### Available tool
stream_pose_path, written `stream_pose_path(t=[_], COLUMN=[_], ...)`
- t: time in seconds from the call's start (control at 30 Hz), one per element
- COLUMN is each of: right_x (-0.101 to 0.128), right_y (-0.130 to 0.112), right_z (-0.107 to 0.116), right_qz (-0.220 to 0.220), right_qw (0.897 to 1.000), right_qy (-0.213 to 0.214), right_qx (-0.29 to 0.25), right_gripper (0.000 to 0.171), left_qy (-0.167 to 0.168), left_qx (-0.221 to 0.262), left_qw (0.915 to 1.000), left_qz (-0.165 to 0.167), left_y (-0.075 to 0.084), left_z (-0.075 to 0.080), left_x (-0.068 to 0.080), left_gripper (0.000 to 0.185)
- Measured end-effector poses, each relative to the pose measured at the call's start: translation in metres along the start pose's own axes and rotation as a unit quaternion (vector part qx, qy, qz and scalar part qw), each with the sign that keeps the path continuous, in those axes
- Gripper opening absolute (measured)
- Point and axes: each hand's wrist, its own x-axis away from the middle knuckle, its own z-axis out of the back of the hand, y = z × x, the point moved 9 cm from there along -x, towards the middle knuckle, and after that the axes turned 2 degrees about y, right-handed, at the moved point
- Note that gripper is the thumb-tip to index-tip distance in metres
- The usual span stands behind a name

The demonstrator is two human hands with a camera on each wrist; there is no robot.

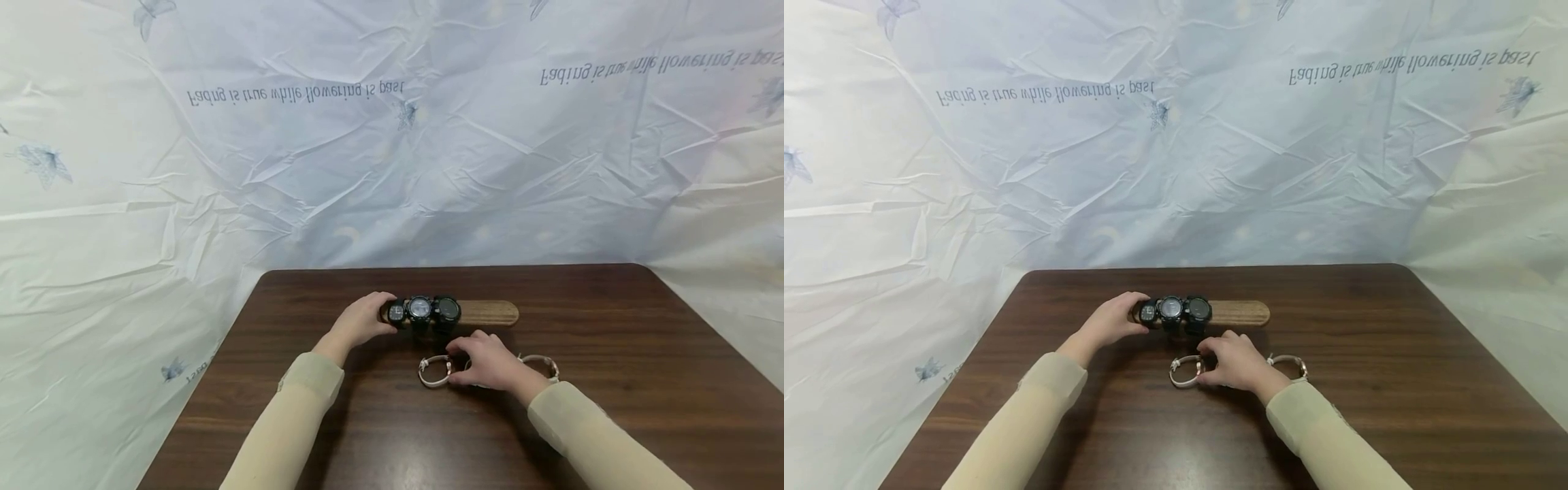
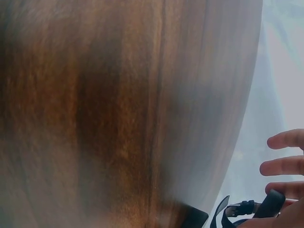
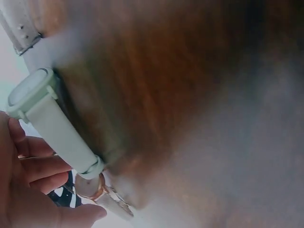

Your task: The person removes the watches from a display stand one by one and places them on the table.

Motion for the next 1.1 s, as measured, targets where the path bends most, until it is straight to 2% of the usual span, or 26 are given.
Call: stream_pose_path(t=[0.47,0.7,0.93,1.1], right_x=[0.006,0.008,0.011,0.013], right_y=[0.008,0.011,0.019,0.023], right_z=[0.018,0.027,0.046,0.056], right_qz=[-0.040,-0.038,-0.037,-0.031], right_qw=[0.997,0.994,0.994,0.994], right_qy=[0.004,0.010,0.072,0.096], right_qx=[-0.072,-0.102,-0.079,-0.050], right_gripper=[0.048,0.046,0.049,0.046], left_qy=[0.007,0.010,0.008,0.004], left_qx=[-0.014,-0.012,-0.017,-0.020], left_qw=[0.9999,0.9998,0.9998,0.9998], left_qz=[-0.007,-0.012,-0.008,-0.008], left_y=[0.001,0.002,0.000,0.001], left_z=[0.001,0.001,0.000,0.000], left_x=[0.000,0.001,0.001,0.000], left_gripper=[0.063,0.063,0.062,0.062])
